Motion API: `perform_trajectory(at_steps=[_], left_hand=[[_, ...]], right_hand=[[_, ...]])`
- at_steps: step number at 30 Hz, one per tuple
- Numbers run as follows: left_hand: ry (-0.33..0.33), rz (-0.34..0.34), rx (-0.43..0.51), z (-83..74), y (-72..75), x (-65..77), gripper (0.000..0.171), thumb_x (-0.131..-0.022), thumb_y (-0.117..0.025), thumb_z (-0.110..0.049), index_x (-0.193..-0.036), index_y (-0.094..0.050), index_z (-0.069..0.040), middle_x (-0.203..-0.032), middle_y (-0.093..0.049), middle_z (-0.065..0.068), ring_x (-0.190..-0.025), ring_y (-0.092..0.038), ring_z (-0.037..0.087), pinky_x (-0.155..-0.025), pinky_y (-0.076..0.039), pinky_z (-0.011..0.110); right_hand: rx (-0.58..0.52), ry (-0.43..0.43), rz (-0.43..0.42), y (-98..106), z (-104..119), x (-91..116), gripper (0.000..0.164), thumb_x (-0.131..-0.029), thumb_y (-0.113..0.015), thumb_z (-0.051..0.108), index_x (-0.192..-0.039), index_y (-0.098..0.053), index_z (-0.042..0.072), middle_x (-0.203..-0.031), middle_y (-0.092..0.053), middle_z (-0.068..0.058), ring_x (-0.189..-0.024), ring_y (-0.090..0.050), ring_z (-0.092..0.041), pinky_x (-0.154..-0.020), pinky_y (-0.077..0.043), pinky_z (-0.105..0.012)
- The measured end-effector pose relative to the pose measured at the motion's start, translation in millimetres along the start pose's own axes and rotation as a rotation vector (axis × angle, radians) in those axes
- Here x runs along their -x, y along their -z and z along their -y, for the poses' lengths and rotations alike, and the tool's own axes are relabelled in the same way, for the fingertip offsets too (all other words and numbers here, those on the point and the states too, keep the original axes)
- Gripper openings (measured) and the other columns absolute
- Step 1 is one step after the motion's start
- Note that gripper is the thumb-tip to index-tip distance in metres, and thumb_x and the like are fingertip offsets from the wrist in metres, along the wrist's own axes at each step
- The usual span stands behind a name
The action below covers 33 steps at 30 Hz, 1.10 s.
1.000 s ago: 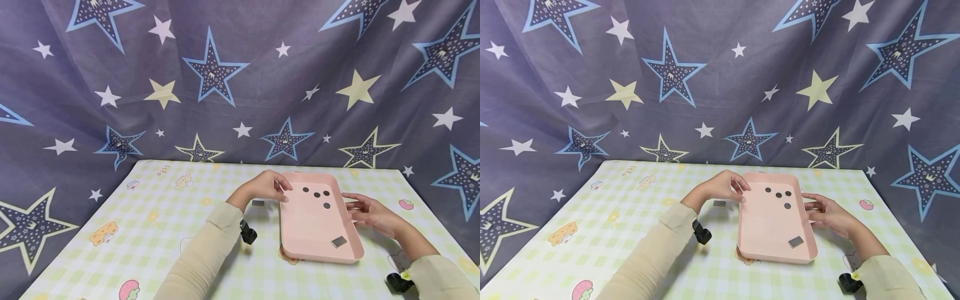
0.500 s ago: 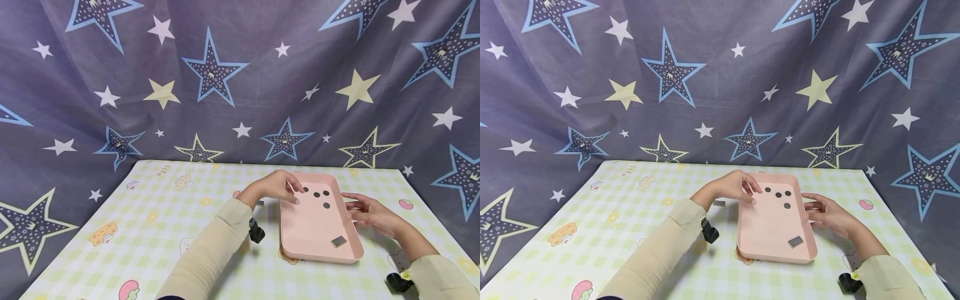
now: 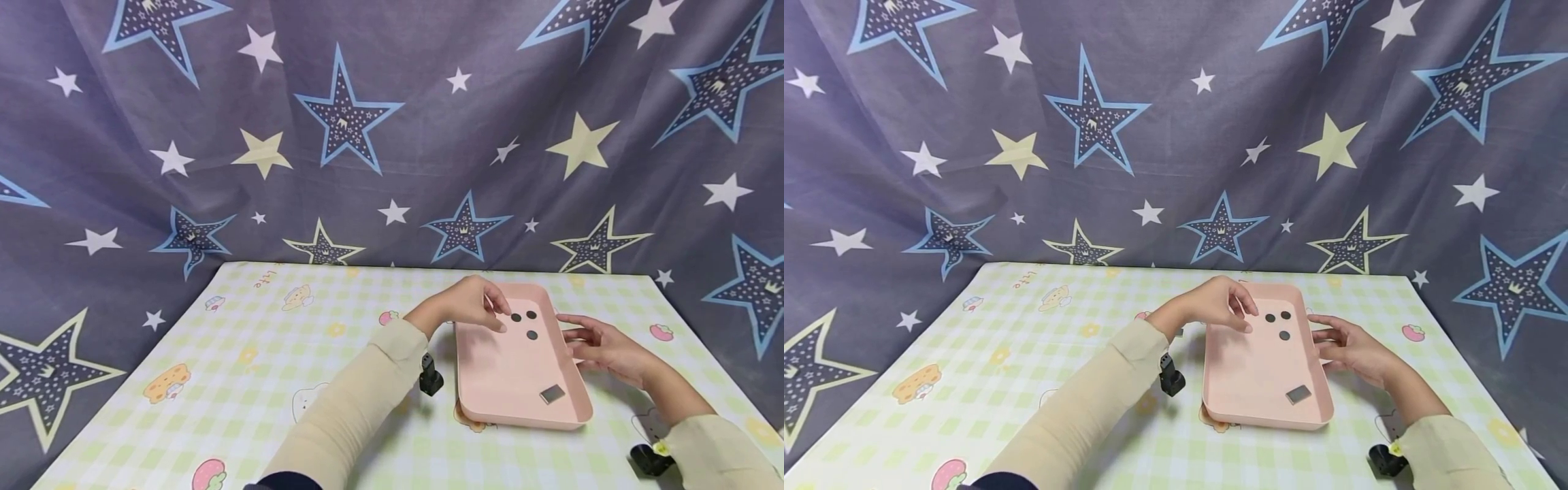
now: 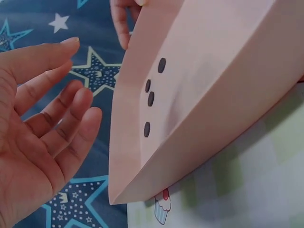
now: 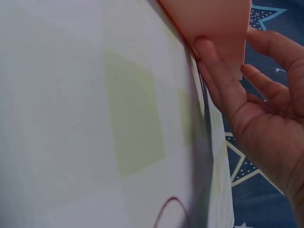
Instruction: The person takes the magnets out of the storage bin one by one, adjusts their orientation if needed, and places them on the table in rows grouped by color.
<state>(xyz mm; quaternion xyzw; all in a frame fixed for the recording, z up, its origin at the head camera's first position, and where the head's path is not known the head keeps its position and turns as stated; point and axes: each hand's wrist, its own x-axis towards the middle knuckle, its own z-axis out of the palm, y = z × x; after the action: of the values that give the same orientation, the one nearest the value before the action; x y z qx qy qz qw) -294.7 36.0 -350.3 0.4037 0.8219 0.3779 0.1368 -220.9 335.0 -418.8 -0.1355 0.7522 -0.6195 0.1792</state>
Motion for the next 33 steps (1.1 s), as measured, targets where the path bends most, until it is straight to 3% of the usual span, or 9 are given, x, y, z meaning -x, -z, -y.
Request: perform_trajectory(at_steps=[4,9,15,19,24,29,33], left_hand=[[0.001,-0.018,-0.011,-1.4,-3.1,-7.2,0.018,-0.073,-0.084,-0.008,-0.089,-0.075,-0.007,-0.081,-0.071,-0.004,-0.077,-0.062,0.008,-0.072,-0.049,0.015],[0.021,-0.010,0.051,-3.2,-5.4,-14.3,0.016,-0.073,-0.084,-0.005,-0.087,-0.075,-0.008,-0.078,-0.069,-0.008,-0.075,-0.064,0.008,-0.068,-0.051,0.016],[0.026,0.022,0.139,-5.4,-9.7,-22.7,0.018,-0.075,-0.082,-0.003,-0.091,-0.074,-0.004,-0.085,-0.072,0.003,-0.077,-0.065,0.009,-0.061,-0.055,0.023],[0.017,0.051,0.168,-4.5,-15.4,-28.2,0.022,-0.076,-0.082,-0.005,-0.096,-0.074,-0.002,-0.093,-0.073,0.009,-0.079,-0.065,0.008,-0.064,-0.056,0.029],[0.016,0.122,0.220,-4.7,-22.0,-33.3,0.030,-0.077,-0.082,-0.007,-0.104,-0.072,0.002,-0.098,-0.072,0.011,-0.083,-0.065,0.011,-0.072,-0.057,0.039],[0.033,0.227,0.239,-7.3,-26.2,-38.5,0.029,-0.080,-0.079,-0.004,-0.107,-0.071,0.002,-0.103,-0.071,0.013,-0.085,-0.065,0.010,-0.073,-0.057,0.034],[0.041,0.307,0.195,-13.2,-29.9,-42.2,0.032,-0.080,-0.078,-0.004,-0.111,-0.072,-0.001,-0.109,-0.069,0.013,-0.085,-0.064,0.007,-0.073,-0.056,0.029]], right_hand=[[-0.013,0.006,0.008,1,1,1,0.063,-0.097,-0.058,0.004,-0.152,-0.027,0.003,-0.130,-0.050,-0.018,-0.105,-0.063,-0.018,-0.085,-0.055,-0.041],[-0.026,0.006,0.011,1,1,2,0.061,-0.097,-0.057,0.003,-0.151,-0.030,0.007,-0.130,-0.049,-0.019,-0.106,-0.063,-0.018,-0.085,-0.055,-0.041],[-0.019,0.009,0.019,1,1,2,0.064,-0.097,-0.057,0.004,-0.152,-0.024,0.001,-0.131,-0.049,-0.020,-0.106,-0.063,-0.018,-0.085,-0.055,-0.041],[-0.008,0.008,0.022,1,1,1,0.066,-0.098,-0.057,0.005,-0.152,-0.020,-0.002,-0.133,-0.048,-0.020,-0.107,-0.062,-0.017,-0.086,-0.055,-0.041],[-0.006,0.002,0.020,0,0,1,0.065,-0.098,-0.056,0.006,-0.152,-0.020,-0.001,-0.133,-0.048,-0.020,-0.107,-0.062,-0.017,-0.086,-0.055,-0.042],[-0.026,0.008,0.026,2,-1,2,0.060,-0.099,-0.055,0.004,-0.152,-0.027,0.007,-0.128,-0.052,-0.013,-0.107,-0.062,-0.017,-0.085,-0.055,-0.041],[-0.031,0.004,0.030,3,-1,3,0.058,-0.098,-0.055,0.004,-0.151,-0.031,0.011,-0.126,-0.053,-0.009,-0.106,-0.062,-0.017,-0.085,-0.055,-0.041]])
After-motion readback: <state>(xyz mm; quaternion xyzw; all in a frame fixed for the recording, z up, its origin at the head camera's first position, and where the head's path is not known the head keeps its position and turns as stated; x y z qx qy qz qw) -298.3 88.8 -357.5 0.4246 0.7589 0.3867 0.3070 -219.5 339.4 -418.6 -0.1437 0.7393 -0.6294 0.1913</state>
